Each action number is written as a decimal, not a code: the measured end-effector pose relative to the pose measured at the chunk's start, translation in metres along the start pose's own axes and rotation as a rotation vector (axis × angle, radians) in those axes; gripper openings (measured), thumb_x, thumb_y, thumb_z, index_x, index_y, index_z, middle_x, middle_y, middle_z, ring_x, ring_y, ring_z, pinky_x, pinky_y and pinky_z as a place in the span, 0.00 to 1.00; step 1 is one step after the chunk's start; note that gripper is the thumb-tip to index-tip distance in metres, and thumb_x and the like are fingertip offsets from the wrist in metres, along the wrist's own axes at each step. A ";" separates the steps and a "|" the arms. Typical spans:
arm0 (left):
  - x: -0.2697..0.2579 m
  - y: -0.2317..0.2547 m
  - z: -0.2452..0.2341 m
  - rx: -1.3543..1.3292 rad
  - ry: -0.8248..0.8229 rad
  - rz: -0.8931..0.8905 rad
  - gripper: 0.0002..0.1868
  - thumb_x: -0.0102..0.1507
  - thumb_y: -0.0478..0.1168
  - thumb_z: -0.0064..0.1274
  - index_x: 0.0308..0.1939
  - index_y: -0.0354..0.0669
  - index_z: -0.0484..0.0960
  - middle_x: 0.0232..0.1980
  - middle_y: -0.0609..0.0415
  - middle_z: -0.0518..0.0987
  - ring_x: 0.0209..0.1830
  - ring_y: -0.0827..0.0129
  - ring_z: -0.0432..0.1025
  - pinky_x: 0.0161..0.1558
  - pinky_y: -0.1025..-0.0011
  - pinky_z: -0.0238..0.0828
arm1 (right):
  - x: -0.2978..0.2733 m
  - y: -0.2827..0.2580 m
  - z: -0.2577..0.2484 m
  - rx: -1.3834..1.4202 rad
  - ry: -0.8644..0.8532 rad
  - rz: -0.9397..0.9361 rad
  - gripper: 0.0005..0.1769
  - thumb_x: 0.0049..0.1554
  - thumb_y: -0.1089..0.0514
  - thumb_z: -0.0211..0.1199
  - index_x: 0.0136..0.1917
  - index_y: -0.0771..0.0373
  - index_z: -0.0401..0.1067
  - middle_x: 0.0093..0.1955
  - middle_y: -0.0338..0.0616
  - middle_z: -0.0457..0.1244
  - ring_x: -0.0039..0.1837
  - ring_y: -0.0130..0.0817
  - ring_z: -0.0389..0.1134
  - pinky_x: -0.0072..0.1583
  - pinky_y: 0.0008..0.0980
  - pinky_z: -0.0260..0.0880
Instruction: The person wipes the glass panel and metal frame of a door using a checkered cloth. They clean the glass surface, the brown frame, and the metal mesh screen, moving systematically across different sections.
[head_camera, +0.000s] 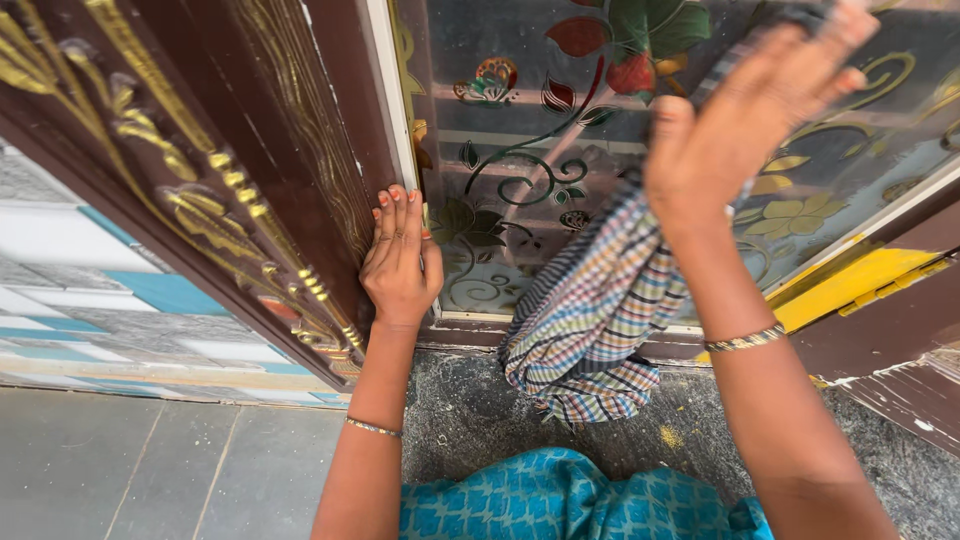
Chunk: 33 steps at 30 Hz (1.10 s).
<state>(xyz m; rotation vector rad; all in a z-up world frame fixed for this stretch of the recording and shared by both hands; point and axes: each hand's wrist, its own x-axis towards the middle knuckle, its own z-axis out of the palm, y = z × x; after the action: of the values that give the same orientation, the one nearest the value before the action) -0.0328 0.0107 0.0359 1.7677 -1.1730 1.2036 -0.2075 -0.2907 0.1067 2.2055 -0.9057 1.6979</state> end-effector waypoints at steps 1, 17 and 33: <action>-0.001 0.000 0.002 0.005 0.007 -0.006 0.26 0.63 0.27 0.46 0.67 0.28 0.75 0.68 0.34 0.74 0.72 0.47 0.68 0.72 0.54 0.67 | 0.006 -0.018 -0.004 -0.114 -0.131 -0.032 0.49 0.69 0.24 0.25 0.86 0.61 0.26 0.87 0.59 0.22 0.87 0.57 0.19 0.81 0.55 0.16; -0.014 -0.017 0.017 0.068 0.035 0.084 0.26 0.65 0.29 0.41 0.68 0.20 0.68 0.66 0.30 0.74 0.70 0.41 0.70 0.69 0.52 0.70 | -0.080 -0.147 0.034 -0.017 -0.125 -0.958 0.34 0.70 0.32 0.49 0.73 0.60 0.70 0.86 0.53 0.46 0.86 0.49 0.40 0.82 0.54 0.26; -0.012 -0.014 0.004 0.026 -0.062 0.070 0.28 0.65 0.28 0.41 0.70 0.20 0.66 0.71 0.31 0.71 0.75 0.45 0.65 0.74 0.55 0.65 | -0.130 -0.137 0.034 -0.090 -0.109 -1.199 0.36 0.67 0.39 0.48 0.79 0.64 0.61 0.84 0.46 0.49 0.85 0.41 0.42 0.82 0.45 0.32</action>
<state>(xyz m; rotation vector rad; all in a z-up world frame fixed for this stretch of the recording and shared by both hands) -0.0205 0.0159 0.0231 1.8083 -1.2699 1.2171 -0.1195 -0.1566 0.0023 2.0346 0.3471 0.9065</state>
